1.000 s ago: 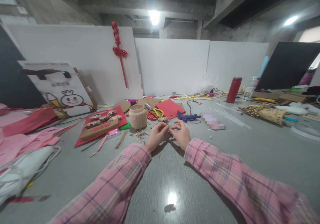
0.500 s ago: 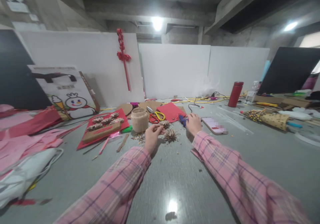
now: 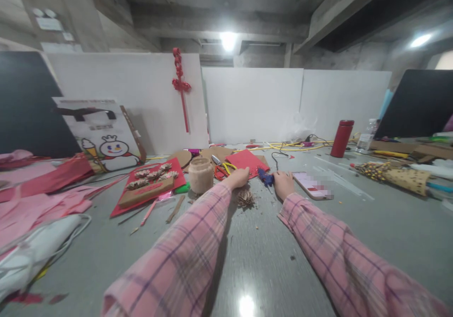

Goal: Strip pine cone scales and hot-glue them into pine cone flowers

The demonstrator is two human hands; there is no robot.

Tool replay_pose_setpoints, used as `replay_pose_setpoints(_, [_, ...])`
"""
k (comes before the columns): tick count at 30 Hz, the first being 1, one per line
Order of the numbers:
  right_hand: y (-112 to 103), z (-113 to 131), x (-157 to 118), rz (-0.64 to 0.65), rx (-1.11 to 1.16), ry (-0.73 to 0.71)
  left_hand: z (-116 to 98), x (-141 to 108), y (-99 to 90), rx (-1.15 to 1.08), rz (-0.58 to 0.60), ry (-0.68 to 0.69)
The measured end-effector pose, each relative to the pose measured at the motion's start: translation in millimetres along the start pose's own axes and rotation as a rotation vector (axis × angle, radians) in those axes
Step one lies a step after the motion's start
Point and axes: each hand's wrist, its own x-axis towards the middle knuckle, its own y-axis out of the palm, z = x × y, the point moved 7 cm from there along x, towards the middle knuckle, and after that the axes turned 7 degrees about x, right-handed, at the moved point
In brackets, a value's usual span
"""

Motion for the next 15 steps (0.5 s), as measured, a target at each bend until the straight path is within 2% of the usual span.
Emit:
replay_pose_setpoints(3, [-0.4, 0.1, -1.5, -0.003, 0.004, -0.021, -6.9, 1.7, 11.1, 0.035, 0.012, 0.004])
replay_pose_setpoints(6, [0.8, 0.3, -0.9, 0.005, 0.019, -0.021, -7.4, 2.7, 14.5, 0.059, 0.015, -0.005])
replay_pose_setpoints(10, [-2.4, 2.2, 0.1, -0.064, 0.032, -0.001, -4.5, 5.3, 16.9, 0.073, 0.034, -0.019])
replay_pose_setpoints(15, [-6.7, 10.1, -1.1, -0.128, 0.03, -0.066, -3.2, 7.1, 18.0, 0.076, 0.046, -0.038])
